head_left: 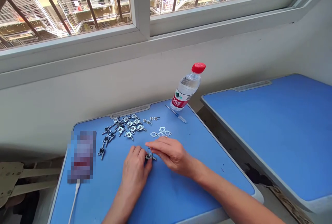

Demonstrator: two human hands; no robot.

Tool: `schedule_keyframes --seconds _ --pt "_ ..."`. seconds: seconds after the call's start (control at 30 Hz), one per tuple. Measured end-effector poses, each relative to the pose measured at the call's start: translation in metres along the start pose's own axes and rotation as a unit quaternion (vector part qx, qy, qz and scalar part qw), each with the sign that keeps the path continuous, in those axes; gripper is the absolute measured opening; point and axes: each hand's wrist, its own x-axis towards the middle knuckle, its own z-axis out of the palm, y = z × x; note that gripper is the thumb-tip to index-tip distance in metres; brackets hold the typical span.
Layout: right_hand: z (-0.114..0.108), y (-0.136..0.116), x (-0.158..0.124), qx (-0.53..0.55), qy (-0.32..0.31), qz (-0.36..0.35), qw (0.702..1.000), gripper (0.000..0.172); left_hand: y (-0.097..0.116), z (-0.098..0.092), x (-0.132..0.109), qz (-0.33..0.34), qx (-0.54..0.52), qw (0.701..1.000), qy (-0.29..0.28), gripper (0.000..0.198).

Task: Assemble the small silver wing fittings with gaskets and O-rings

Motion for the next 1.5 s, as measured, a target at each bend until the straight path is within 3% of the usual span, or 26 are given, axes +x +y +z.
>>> schedule_keyframes --seconds 0.1,0.27,0.47,0.7,0.9,1.17,1.37,1.5 --pt "0.002 0.001 -0.001 -0.032 0.011 -0.007 0.999 0.026 0.000 0.001 0.000 -0.002 0.011 1.000 0.008 0.014" --pt "-0.002 -0.001 0.003 0.025 -0.018 0.006 1.000 0.032 0.000 0.002 0.000 0.003 0.006 1.000 0.017 0.013" --pt "0.000 0.003 0.001 -0.028 0.020 0.004 0.999 0.019 0.001 0.001 0.001 0.001 0.017 1.000 0.013 0.013" --pt "-0.006 0.001 0.005 0.053 -0.042 0.024 0.997 0.032 0.000 -0.001 0.001 0.002 0.001 1.000 0.008 0.013" --pt "0.001 0.007 0.001 0.011 0.011 0.041 0.999 0.015 -0.001 0.001 0.001 -0.001 0.000 1.000 0.001 0.012" --pt "-0.004 0.002 0.004 0.034 -0.023 0.028 0.999 0.025 0.000 0.000 0.001 -0.007 0.003 1.000 -0.009 0.012" --pt "0.003 0.005 0.001 0.003 0.032 0.047 0.998 0.015 0.001 -0.001 0.002 -0.012 0.007 1.000 -0.017 0.011" --pt "0.006 0.006 0.000 -0.038 0.051 0.009 0.998 0.016 0.001 -0.002 0.002 -0.015 0.008 1.000 -0.024 0.011"
